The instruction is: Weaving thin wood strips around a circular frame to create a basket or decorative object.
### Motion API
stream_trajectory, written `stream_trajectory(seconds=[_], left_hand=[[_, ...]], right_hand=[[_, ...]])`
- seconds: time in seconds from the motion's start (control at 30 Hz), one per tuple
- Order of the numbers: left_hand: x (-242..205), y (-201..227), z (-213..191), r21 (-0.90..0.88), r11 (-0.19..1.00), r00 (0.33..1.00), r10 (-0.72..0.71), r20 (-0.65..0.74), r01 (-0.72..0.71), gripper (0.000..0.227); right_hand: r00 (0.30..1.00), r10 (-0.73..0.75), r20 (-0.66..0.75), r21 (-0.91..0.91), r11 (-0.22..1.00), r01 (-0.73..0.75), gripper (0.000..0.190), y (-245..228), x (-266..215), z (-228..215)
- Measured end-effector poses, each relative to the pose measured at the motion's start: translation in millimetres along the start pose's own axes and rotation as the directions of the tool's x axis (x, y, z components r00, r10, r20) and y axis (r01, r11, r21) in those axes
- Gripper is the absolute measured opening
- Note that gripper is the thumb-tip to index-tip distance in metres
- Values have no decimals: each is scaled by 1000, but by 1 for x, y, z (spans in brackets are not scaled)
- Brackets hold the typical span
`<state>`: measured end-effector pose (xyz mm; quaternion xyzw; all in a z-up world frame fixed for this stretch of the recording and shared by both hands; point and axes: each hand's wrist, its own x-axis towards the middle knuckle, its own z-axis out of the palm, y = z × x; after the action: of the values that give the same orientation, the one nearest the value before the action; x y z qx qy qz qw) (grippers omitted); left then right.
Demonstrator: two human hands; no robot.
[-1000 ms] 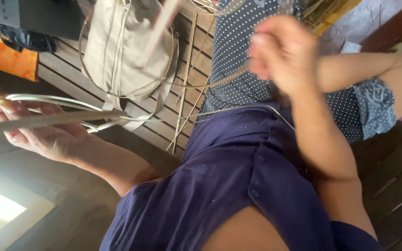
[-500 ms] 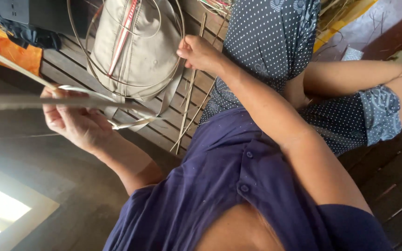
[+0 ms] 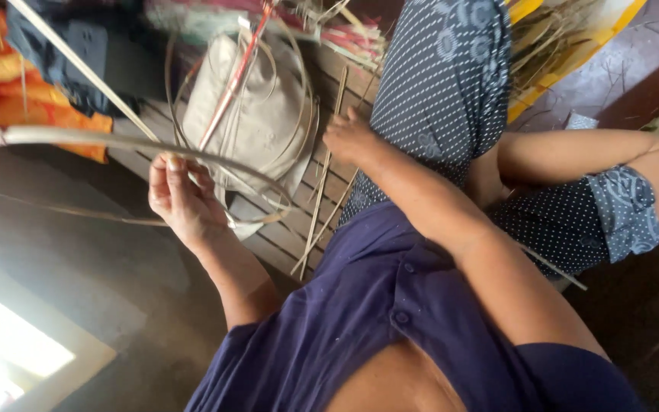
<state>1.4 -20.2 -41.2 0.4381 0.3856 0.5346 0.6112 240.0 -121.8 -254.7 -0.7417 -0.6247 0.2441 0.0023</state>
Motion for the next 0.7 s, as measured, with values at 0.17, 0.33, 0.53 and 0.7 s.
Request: stream_trajectory(seconds=[0.17,0.33,0.53,0.7], left_hand=[[-17,-9,22,-87,996,995,-18,94,26,8],[-35,10,55,-101,994,996,-30,82,38,6],[-42,36,38,-247,968,925,127,357,-38,19],[-82,98,68,-272,962,857,158,491,-21,20]], right_hand=[[996,-18,82,-89,996,25,31,11,17,27],[966,-206,-158,-17,978,206,33,-13,-32,-15],[822,-401,-405,177,847,501,36,-68,-148,-128],[582,-445,-681,-14,803,596,24,-84,-224,-197]])
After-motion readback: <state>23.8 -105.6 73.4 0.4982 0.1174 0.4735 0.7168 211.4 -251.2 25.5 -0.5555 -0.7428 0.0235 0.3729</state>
